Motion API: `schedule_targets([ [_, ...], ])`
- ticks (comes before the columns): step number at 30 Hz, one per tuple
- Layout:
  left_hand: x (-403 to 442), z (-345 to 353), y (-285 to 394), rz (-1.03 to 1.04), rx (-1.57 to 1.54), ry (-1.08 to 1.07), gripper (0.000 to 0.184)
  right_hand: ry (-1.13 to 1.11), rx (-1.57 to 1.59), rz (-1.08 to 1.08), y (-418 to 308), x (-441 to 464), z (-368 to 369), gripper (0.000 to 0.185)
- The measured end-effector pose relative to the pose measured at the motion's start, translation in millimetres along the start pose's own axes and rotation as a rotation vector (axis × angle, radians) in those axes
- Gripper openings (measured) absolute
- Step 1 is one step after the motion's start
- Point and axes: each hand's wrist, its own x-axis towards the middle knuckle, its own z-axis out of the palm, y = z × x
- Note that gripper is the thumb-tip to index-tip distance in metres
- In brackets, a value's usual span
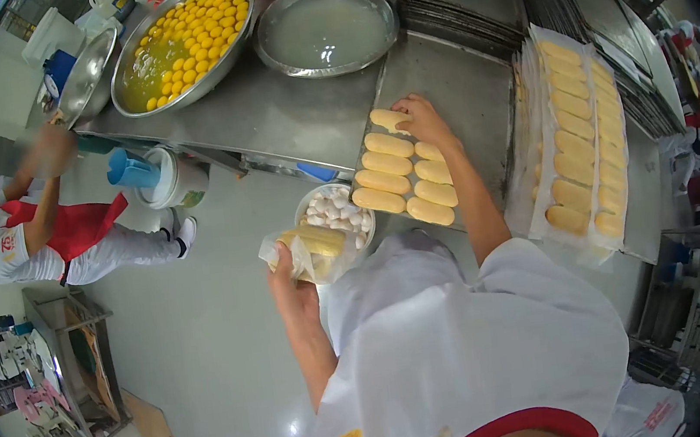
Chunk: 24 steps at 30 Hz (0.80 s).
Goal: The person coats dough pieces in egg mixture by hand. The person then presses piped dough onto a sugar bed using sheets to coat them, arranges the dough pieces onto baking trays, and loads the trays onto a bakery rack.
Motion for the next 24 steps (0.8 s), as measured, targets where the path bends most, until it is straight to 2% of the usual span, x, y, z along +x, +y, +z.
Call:
schedule_targets([
  [4,8.0,-8.0,-13.4,0.053,0.118,0.007,0.029,-0.025,0.081,0.004,-12.5,-12.8,-0.6,0.032],
  [6,11.9,-9.9,-18.9,0.135,0.197,0.024,0.025,0.357,-0.323,-0.174,-30.9,-25.6,3.8,0.025],
  [7,14.7,-15.0,-21.4,0.137,0.197,0.047,0.025,0.337,-0.313,-0.181,-44.6,-30.4,7.9,0.025],
  [9,21.4,-22.1,-24.6,0.170,0.275,0.014,0.020,0.119,0.173,-0.210,-75.6,-38.9,19.1,0.024],
  [11,18.1,-13.0,-21.0,0.210,0.290,0.019,0.018,-0.227,0.563,-0.241,-119.1,-66.3,53.7,0.022],
  [13,18.3,-8.9,-18.1,0.246,0.307,0.006,0.016,-0.419,0.552,-0.321,-158.8,-90.6,63.2,0.023],
  [16,18.7,-5.9,-13.9,0.271,0.371,-0.009,0.017,-0.308,0.507,-0.325,-182.2,-106.1,74.2,0.024],
  [19,13.8,-1.2,-9.5,0.243,0.419,0.077,0.016,-0.314,0.516,-0.271,-183.2,-110.4,75.9,0.026],
  [24,11.7,-1.2,-10.7,0.202,0.561,-0.014,0.017,-0.397,0.551,-0.166,-176.7,-109.8,74.4,0.025],
])
